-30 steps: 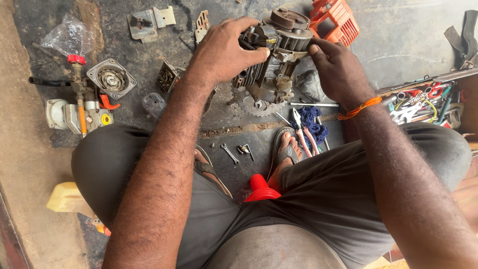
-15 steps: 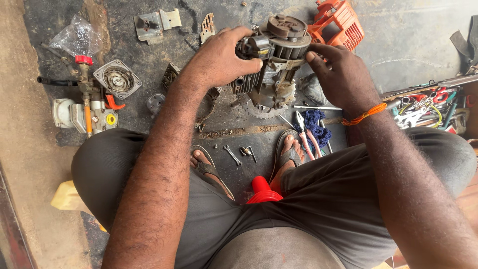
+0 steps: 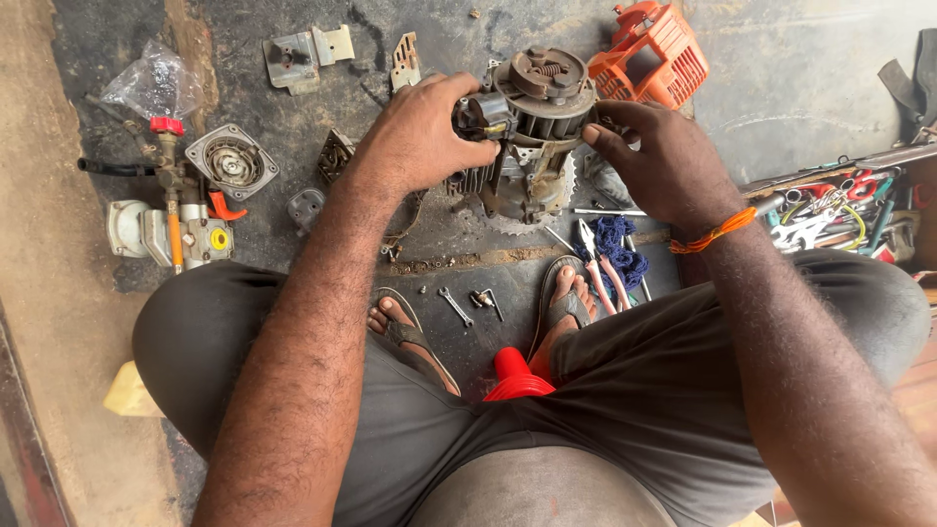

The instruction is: The person sits on the floor and disassembles a small engine, removing the cylinder head and other components. They use a screwdriver and wrench to loosen and remove parts, placing them on the floor.

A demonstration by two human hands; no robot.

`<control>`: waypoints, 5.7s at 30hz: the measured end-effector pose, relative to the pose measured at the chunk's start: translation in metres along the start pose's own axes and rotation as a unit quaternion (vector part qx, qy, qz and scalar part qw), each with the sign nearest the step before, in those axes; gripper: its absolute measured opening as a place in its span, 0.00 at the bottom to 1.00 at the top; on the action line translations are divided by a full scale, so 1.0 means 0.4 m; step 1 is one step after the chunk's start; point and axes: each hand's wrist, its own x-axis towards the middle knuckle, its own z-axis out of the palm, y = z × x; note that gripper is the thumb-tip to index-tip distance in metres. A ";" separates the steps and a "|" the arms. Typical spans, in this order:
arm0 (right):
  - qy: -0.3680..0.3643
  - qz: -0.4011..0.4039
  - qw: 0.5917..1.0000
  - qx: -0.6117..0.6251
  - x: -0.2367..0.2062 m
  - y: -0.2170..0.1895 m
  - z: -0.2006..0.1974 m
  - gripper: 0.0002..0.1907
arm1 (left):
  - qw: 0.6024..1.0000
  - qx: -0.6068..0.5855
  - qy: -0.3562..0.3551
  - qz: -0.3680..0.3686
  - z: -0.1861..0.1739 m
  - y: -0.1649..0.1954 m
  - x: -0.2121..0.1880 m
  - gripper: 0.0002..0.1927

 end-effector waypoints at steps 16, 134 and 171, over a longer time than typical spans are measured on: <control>0.072 0.036 0.996 0.048 0.016 0.023 0.005 0.21 | 0.999 0.005 0.032 -0.011 0.018 -0.006 0.034 0.32; -0.048 0.165 0.971 0.169 0.024 0.080 0.038 0.19 | 0.996 0.069 -0.063 0.009 0.081 0.088 -0.087 0.35; -0.052 0.105 0.991 0.070 0.022 0.053 0.025 0.16 | 0.981 0.058 0.146 0.116 0.134 0.039 -0.042 0.46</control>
